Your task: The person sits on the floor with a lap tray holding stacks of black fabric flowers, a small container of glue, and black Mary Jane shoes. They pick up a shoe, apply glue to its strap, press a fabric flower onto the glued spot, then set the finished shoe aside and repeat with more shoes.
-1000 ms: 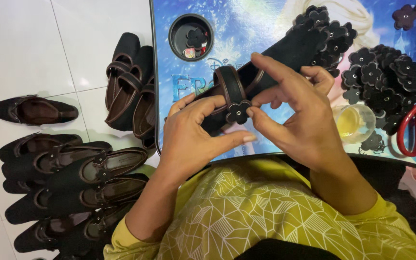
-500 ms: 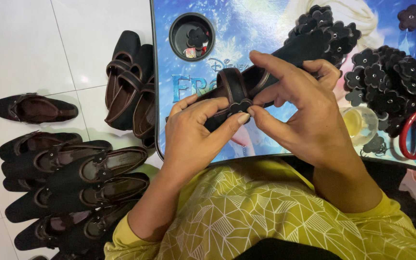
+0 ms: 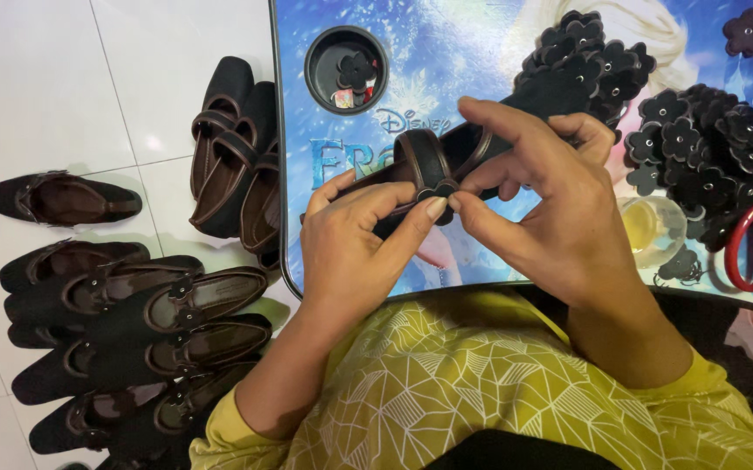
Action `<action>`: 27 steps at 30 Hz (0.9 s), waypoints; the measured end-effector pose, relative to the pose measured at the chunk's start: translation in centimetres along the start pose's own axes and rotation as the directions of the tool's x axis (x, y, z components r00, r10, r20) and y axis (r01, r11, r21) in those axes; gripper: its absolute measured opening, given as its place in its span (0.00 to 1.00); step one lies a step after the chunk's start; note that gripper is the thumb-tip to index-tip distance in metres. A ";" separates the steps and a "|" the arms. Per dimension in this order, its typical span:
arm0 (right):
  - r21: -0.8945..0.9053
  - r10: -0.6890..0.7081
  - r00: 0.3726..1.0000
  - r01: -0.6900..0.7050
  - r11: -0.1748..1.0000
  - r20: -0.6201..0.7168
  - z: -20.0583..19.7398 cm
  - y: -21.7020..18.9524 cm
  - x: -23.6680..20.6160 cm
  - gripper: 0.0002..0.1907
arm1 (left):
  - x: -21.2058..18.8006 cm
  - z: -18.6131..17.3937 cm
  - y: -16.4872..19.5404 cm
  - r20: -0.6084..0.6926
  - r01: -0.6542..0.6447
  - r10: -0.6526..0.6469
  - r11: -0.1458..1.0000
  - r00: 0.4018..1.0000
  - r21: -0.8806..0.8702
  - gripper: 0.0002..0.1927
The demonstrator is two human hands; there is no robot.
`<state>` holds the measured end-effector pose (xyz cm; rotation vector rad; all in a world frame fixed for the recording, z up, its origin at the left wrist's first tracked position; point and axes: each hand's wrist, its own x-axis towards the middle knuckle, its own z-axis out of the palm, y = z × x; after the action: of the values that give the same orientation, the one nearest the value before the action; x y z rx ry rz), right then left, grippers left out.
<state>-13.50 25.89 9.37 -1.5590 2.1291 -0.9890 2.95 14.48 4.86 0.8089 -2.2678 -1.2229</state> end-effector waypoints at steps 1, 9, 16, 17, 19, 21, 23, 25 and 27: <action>-0.006 0.007 1.000 -0.007 1.000 -0.016 0.1 0.1 -0.1 0.35 | 0.0 0.0 -0.1 -0.011 -0.018 0.018 1.000 1.000 0.002 0.12; 0.081 0.094 0.983 -0.082 0.993 -0.158 1.5 1.7 -0.7 0.39 | 0.3 1.6 -0.1 -0.109 -0.066 0.080 0.991 0.991 0.119 0.10; 0.107 0.062 0.984 -0.044 0.993 -0.168 1.6 3.6 -2.4 0.39 | 0.5 2.3 1.4 -0.041 0.000 0.008 0.980 0.999 0.197 0.12; 0.096 0.046 0.984 -0.030 0.995 -0.171 1.5 3.8 -2.7 0.39 | 0.5 2.4 1.7 -0.039 -0.025 0.032 0.983 0.999 0.179 0.13; 0.109 0.038 0.984 -0.019 0.994 -0.175 1.4 4.2 -3.2 0.39 | 0.5 2.5 2.0 -0.042 -0.070 0.077 0.986 0.996 0.150 0.15; 0.148 0.059 0.982 -0.032 0.988 -0.179 1.5 4.4 -3.9 0.39 | 0.5 2.9 2.3 0.004 -0.037 0.037 0.982 0.999 0.183 0.13; 0.131 0.048 0.981 -0.023 0.991 -0.187 1.6 4.6 -4.4 0.39 | 0.4 3.3 2.5 0.017 -0.043 0.040 0.976 0.999 0.213 0.14; 0.127 0.054 0.980 -0.030 0.991 -0.190 1.5 4.8 -5.0 0.40 | 0.2 3.9 2.6 -0.003 -0.085 0.088 0.967 0.996 0.240 0.15; 0.138 0.076 0.979 -0.049 0.989 -0.190 1.5 5.0 -5.5 0.40 | -0.1 4.5 2.6 -0.016 -0.115 0.123 0.959 0.992 0.260 0.14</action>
<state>-14.19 31.31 4.09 -1.3734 2.1736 -1.2804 -0.51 18.36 4.81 0.7622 -2.4435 -0.8658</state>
